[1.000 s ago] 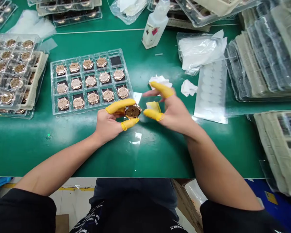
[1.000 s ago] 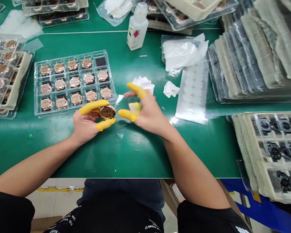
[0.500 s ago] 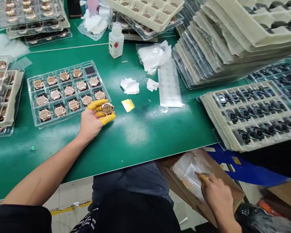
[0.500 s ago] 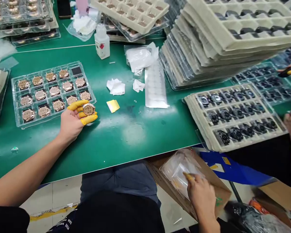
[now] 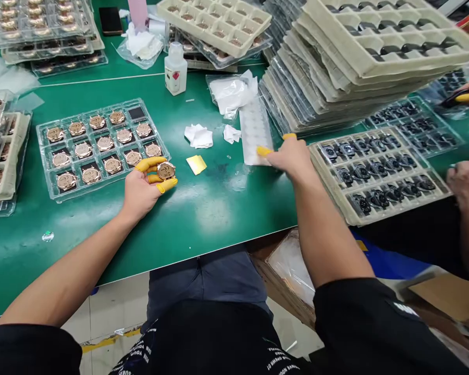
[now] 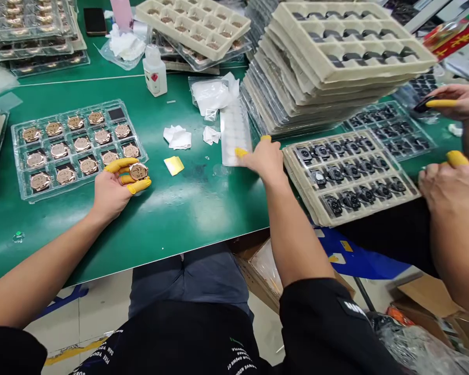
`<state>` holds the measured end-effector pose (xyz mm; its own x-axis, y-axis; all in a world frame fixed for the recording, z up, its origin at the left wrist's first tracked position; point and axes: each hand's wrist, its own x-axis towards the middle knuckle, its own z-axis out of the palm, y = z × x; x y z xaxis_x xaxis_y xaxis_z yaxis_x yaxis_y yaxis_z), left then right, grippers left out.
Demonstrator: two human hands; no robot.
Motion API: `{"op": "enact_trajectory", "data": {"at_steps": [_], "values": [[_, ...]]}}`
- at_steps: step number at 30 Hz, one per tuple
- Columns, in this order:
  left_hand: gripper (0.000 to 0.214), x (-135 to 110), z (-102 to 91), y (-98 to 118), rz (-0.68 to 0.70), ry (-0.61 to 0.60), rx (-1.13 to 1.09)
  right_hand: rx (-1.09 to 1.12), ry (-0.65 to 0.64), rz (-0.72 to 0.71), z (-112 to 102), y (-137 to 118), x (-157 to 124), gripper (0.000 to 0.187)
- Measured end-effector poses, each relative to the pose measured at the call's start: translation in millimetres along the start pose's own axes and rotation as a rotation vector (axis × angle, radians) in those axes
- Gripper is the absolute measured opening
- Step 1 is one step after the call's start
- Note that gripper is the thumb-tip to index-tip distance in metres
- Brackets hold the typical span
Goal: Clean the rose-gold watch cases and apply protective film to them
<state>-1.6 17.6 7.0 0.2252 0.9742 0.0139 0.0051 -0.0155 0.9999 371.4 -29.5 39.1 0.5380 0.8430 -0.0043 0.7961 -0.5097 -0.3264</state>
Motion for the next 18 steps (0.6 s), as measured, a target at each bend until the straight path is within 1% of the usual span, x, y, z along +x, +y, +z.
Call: {"op": "enact_trajectory", "data": {"at_steps": [1,2,3,5,7,9,11,14,18], "values": [[0.068,0.6,0.0,-0.3,0.002,0.010,-0.001,-0.033,-0.063,0.124,-1.7,-8.2,16.5,0.076],[0.069,1.0,0.0,-0.4,0.000,0.018,-0.004,-0.041,-0.100,0.180,-5.4,-14.3,27.2,0.073],[0.069,1.1,0.1,-0.1,-0.005,0.020,-0.005,-0.046,-0.113,0.236,-10.7,-18.3,32.7,0.066],[0.068,0.9,0.6,0.9,-0.020,0.006,0.001,-0.032,-0.114,0.239,-24.7,-21.4,31.9,0.046],[0.067,0.4,0.9,1.8,-0.030,-0.017,0.014,-0.016,-0.095,0.225,-39.8,-21.2,24.2,0.029],[0.067,0.1,1.0,2.3,-0.032,-0.031,0.025,0.009,-0.064,0.218,-52.8,-21.5,16.3,0.021],[0.068,0.2,1.0,2.3,-0.028,-0.030,0.026,0.065,-0.025,0.240,-62.4,-24.2,8.4,0.015],[0.067,-0.1,1.3,2.6,-0.012,-0.045,0.024,0.257,0.001,0.241,-70.8,-30.7,-12.5,0.016],[0.065,-2.9,2.7,5.0,0.009,-0.104,0.008,0.492,0.008,0.156,-77.0,-30.2,-62.1,0.023]]}}
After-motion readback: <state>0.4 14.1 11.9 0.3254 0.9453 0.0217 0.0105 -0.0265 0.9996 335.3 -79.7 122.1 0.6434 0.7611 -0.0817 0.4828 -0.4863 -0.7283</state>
